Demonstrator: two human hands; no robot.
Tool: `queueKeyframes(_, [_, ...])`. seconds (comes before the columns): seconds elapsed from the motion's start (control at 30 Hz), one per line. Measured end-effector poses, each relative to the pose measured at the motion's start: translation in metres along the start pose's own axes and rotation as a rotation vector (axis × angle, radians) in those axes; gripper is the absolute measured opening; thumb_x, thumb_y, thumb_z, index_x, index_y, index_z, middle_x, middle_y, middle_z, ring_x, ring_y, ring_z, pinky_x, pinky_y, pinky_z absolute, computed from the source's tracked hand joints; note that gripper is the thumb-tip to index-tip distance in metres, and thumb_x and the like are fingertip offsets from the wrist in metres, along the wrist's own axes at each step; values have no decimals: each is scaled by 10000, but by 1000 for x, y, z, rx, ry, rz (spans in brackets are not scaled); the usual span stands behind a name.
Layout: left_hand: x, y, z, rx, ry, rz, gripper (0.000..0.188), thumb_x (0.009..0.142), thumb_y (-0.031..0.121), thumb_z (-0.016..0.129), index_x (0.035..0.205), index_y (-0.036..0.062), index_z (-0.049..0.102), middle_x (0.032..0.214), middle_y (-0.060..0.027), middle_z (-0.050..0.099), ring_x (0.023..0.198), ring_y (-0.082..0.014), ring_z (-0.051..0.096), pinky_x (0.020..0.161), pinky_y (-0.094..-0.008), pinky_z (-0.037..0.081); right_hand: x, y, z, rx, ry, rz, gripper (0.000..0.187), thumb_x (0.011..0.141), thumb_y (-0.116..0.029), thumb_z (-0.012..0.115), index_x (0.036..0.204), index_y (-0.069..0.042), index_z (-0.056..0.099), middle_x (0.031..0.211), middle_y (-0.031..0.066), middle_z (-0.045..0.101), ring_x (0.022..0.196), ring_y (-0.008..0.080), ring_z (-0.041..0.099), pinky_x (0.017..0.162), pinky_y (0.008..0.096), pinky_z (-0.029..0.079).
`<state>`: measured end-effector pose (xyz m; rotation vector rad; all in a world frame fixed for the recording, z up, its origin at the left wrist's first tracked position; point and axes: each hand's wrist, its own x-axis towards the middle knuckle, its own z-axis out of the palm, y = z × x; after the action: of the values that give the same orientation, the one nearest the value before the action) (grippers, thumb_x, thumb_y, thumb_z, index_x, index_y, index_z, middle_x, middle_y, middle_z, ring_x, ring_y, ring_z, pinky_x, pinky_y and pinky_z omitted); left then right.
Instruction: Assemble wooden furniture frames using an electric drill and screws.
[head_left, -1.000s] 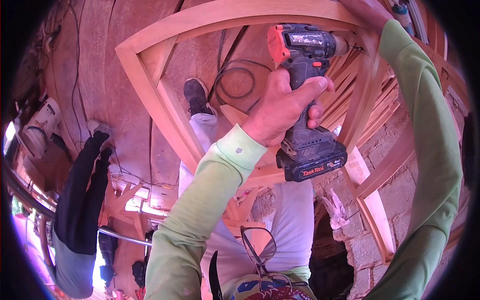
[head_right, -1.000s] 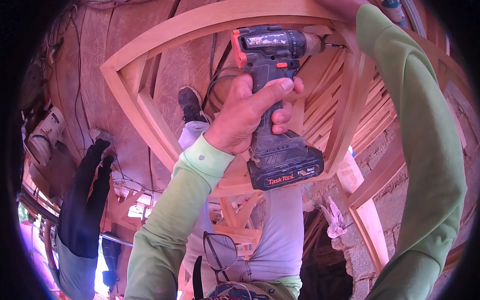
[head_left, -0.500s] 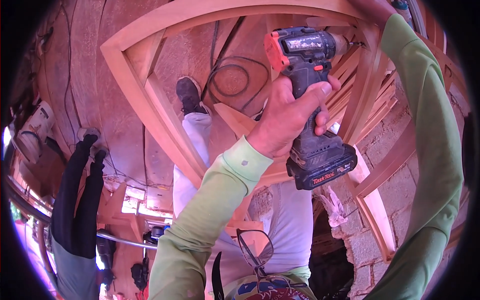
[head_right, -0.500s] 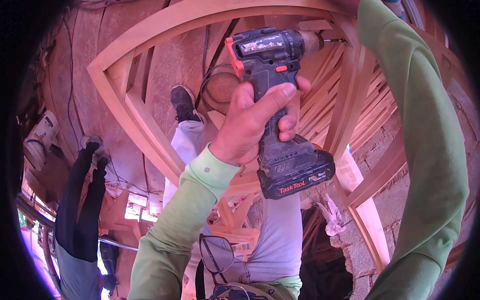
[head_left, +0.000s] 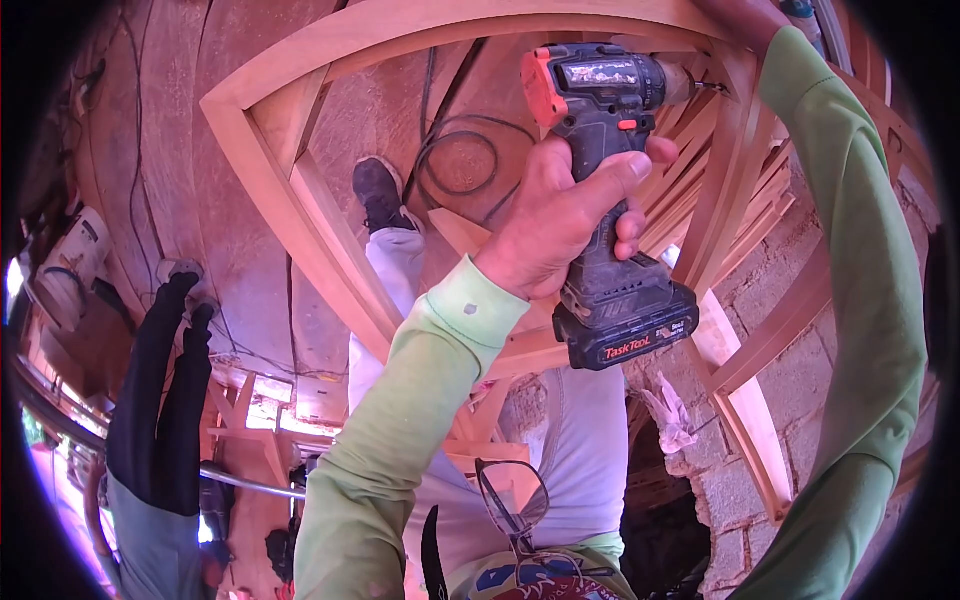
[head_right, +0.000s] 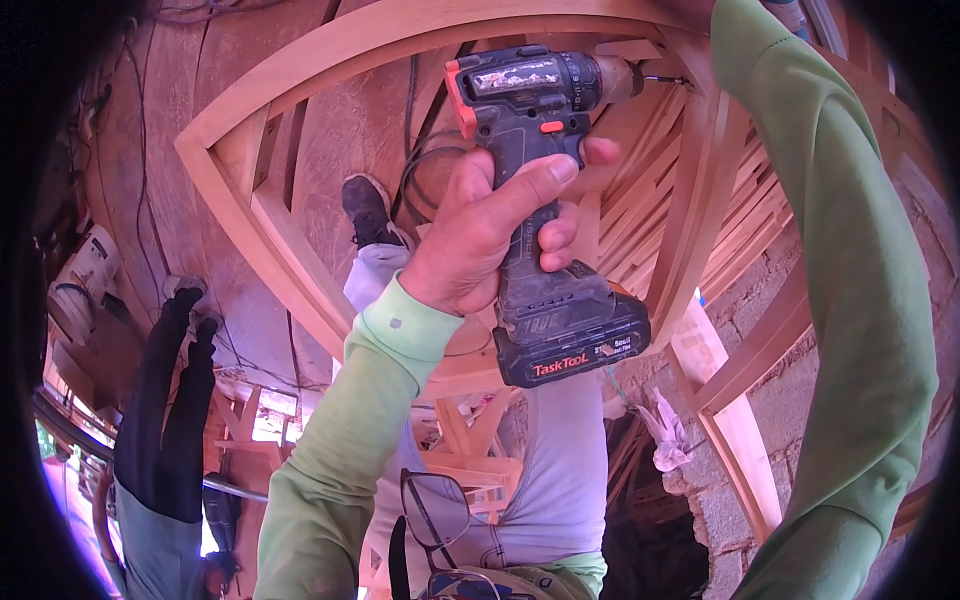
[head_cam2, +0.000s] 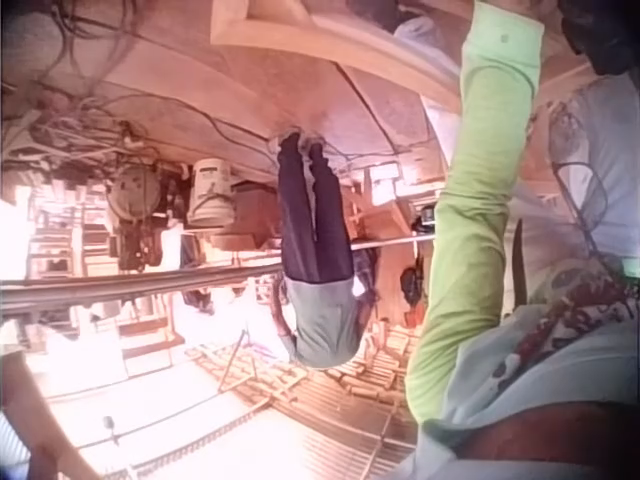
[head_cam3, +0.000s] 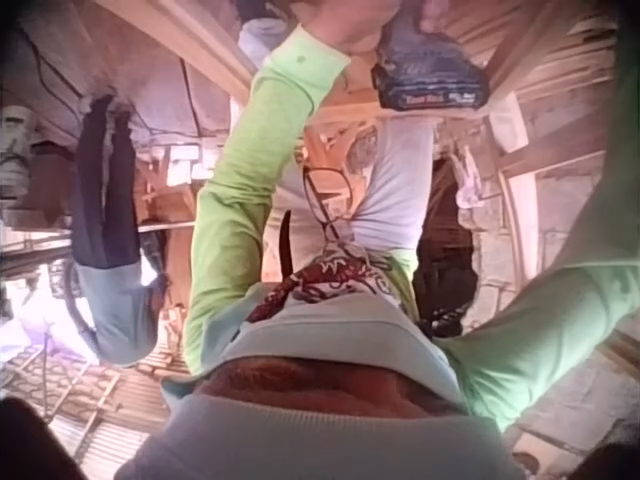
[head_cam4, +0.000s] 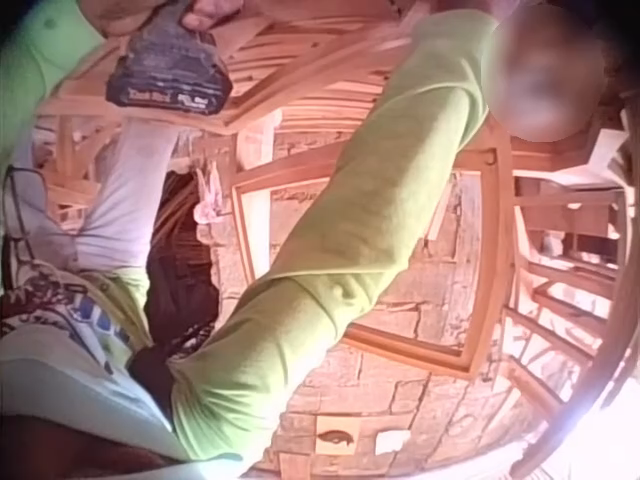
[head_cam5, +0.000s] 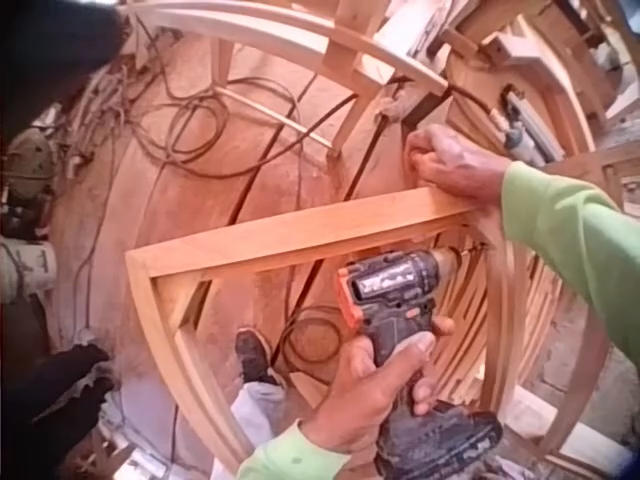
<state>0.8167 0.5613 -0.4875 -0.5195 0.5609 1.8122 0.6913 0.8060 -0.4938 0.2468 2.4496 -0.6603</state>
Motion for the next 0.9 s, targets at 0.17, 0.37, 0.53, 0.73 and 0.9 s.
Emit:
queueKeyframes(0.17, [0, 8, -4, -12, -29, -20, 397, 1012, 158, 638, 1360, 28, 498, 1260, -90, 651, 674, -65, 510, 568, -241, 480, -5, 4, 14, 47, 184, 14, 359, 939, -194, 515, 1191, 43, 614, 1078, 191, 661, 1017, 281, 634, 903, 368, 495])
queueKeyframes(0.37, [0, 4, -9, 13, 19, 31, 274, 985, 191, 669, 1139, -31, 617, 780, -28, 591, 591, -85, 544, 518, -244, 471, 1, -4, 7, 86, 43, 49, 352, 932, -180, 515, 1167, 62, 617, 1090, 206, 675, 1047, 292, 638, 924, 376, 492])
queueKeyframes(0.53, [5, 3, -2, 29, -14, 28, 330, 989, 212, 672, 1211, -14, 579, 968, -87, 653, 618, -76, 536, 527, -243, 473, -6, -1, 2, 80, 167, -22, 269, 908, -172, 509, 1002, 51, 624, 970, 203, 668, 952, 283, 635, 843, 395, 488])
queueKeyframes(0.73, [3, 8, 6, 145, 140, -2, 345, 1007, 279, 646, 1218, 23, 549, 1064, -147, 700, 584, -81, 539, 491, -239, 463, 1, -1, 5, 75, 54, -86, 228, 853, -148, 491, 875, 53, 597, 778, 203, 617, 785, 303, 603, 745, 426, 476])
queueKeyframes(0.9, [10, 5, 14, 151, 196, -56, 319, 1028, 337, 611, 1147, 46, 557, 1034, -156, 708, 557, -87, 548, 459, -237, 455, -2, 1, -4, -12, 99, -110, 223, 838, -126, 470, 870, 55, 596, 761, 216, 618, 770, 328, 603, 735, 441, 472])
